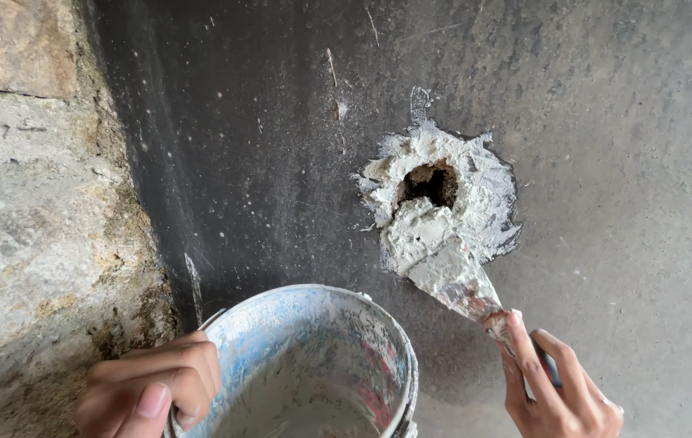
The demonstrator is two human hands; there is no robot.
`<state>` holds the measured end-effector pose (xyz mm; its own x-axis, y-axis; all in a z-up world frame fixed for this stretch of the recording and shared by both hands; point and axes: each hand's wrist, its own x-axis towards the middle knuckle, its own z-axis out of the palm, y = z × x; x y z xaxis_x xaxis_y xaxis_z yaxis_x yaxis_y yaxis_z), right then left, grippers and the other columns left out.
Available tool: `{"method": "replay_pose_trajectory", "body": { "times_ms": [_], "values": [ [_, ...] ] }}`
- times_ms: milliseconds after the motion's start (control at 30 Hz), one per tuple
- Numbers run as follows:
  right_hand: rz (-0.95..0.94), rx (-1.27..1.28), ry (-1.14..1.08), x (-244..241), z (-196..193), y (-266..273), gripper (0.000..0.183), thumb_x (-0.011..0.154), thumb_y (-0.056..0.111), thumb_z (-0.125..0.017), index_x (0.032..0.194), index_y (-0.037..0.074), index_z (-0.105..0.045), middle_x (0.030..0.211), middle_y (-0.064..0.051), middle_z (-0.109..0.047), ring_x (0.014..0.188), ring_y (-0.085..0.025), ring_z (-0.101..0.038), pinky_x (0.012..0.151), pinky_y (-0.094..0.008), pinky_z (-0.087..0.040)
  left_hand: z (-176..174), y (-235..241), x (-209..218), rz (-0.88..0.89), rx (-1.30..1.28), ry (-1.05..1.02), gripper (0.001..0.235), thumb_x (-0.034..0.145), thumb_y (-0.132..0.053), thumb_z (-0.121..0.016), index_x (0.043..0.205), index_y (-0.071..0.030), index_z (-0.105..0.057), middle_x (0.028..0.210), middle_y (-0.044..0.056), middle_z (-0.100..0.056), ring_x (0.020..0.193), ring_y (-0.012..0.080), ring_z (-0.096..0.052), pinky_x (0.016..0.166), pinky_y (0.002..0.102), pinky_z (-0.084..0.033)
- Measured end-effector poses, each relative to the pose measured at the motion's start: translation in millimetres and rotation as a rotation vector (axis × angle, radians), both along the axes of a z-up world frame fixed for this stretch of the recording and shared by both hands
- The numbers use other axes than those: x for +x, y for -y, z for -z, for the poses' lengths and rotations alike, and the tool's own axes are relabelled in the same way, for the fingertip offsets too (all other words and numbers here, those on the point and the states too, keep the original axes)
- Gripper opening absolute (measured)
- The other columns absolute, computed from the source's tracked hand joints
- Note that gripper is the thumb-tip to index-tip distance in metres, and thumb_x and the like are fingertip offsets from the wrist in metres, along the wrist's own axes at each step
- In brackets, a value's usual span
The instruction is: The person scoops compound from a bucket using a putty knife and applies it to patch a hole in the wall.
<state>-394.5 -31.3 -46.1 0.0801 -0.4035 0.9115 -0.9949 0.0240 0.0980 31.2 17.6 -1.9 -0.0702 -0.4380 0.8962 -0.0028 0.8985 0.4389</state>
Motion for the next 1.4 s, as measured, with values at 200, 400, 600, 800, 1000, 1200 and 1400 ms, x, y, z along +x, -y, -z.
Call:
{"method": "replay_pose_trajectory", "body": {
  "times_ms": [200, 400, 600, 800, 1000, 1200, 1400],
  "values": [
    [-0.031, 0.011, 0.04, -9.5, 18.0, 4.3, 0.059, 0.078, 0.02, -0.085, 0.134, 0.019, -0.069, 0.104, -0.01, -0.073, 0.083, -0.024, -0.075, 0.067, -0.034, -0.065, -1.0, -3.5, 5.8, -0.024, 0.026, 0.005, 0.054, 0.105, -0.028, -0.041, 0.056, -0.008, -0.047, 0.054, 0.004, -0.044, 0.054, 0.0153, -0.041, 0.056, 0.035, -0.032],
    [-0.225, -0.24, 0.16, 69.0, -31.7, 4.9, 0.053, 0.083, 0.015, -0.084, 0.133, 0.019, -0.068, 0.108, -0.006, -0.072, 0.081, -0.017, -0.074, 0.062, -0.029, -0.061, -6.8, 6.0, 3.6, 0.016, 0.039, 0.115, 0.055, 0.106, -0.029, -0.036, 0.056, -0.009, -0.046, 0.054, 0.004, -0.044, 0.054, 0.0146, -0.043, 0.054, 0.034, -0.034],
    [-0.175, -0.204, 0.184, 70.6, -27.6, 16.2, 0.054, 0.08, 0.013, -0.086, 0.131, 0.019, -0.071, 0.102, -0.002, -0.074, 0.065, -0.012, -0.071, 0.046, -0.029, -0.054, -2.1, 23.4, 2.2, 0.042, 0.013, 0.027, 0.054, 0.105, -0.027, -0.041, 0.055, -0.008, -0.047, 0.054, 0.005, -0.045, 0.054, 0.0149, -0.041, 0.055, 0.035, -0.032],
    [-0.085, -0.133, 0.166, 57.7, -14.1, 6.5, 0.056, 0.08, 0.016, -0.084, 0.133, 0.025, -0.069, 0.102, -0.001, -0.074, 0.075, -0.015, -0.074, 0.061, -0.03, -0.062, -1.4, 28.0, 9.5, 0.092, 0.075, 0.083, 0.054, 0.107, -0.028, -0.039, 0.058, -0.007, -0.047, 0.057, 0.005, -0.043, 0.057, 0.0161, -0.041, 0.058, 0.036, -0.033],
    [0.05, 0.172, 0.133, 34.5, 11.6, -0.6, 0.067, 0.074, 0.02, -0.084, 0.139, 0.026, -0.065, 0.101, -0.004, -0.074, 0.072, -0.02, -0.077, 0.057, -0.034, -0.065, 5.4, 29.4, 17.3, 0.07, 0.069, 0.102, 0.054, 0.108, -0.03, -0.037, 0.059, -0.009, -0.047, 0.057, 0.004, -0.045, 0.057, 0.0148, -0.043, 0.057, 0.036, -0.034],
    [-0.215, -0.073, 0.21, 26.3, 36.4, 2.1, 0.06, 0.083, 0.015, -0.076, 0.14, 0.02, -0.061, 0.108, -0.01, -0.069, 0.093, -0.025, -0.076, 0.08, -0.036, -0.066, 17.2, 32.7, 24.3, 0.046, 0.071, 0.041, 0.055, 0.107, -0.03, -0.04, 0.057, -0.01, -0.052, 0.059, 0.003, -0.041, 0.056, 0.0148, -0.043, 0.056, 0.035, -0.033],
    [-0.213, -0.111, 0.249, 95.2, -28.7, 6.1, 0.053, 0.08, 0.014, -0.082, 0.131, 0.015, -0.068, 0.104, -0.008, -0.072, 0.08, -0.02, -0.076, 0.062, -0.031, -0.064, -6.2, 23.4, 13.1, 0.079, 0.067, 0.052, 0.054, 0.107, -0.031, -0.042, 0.058, -0.008, -0.05, 0.055, 0.004, -0.043, 0.055, 0.0161, -0.041, 0.055, 0.036, -0.033]
  ]
}}
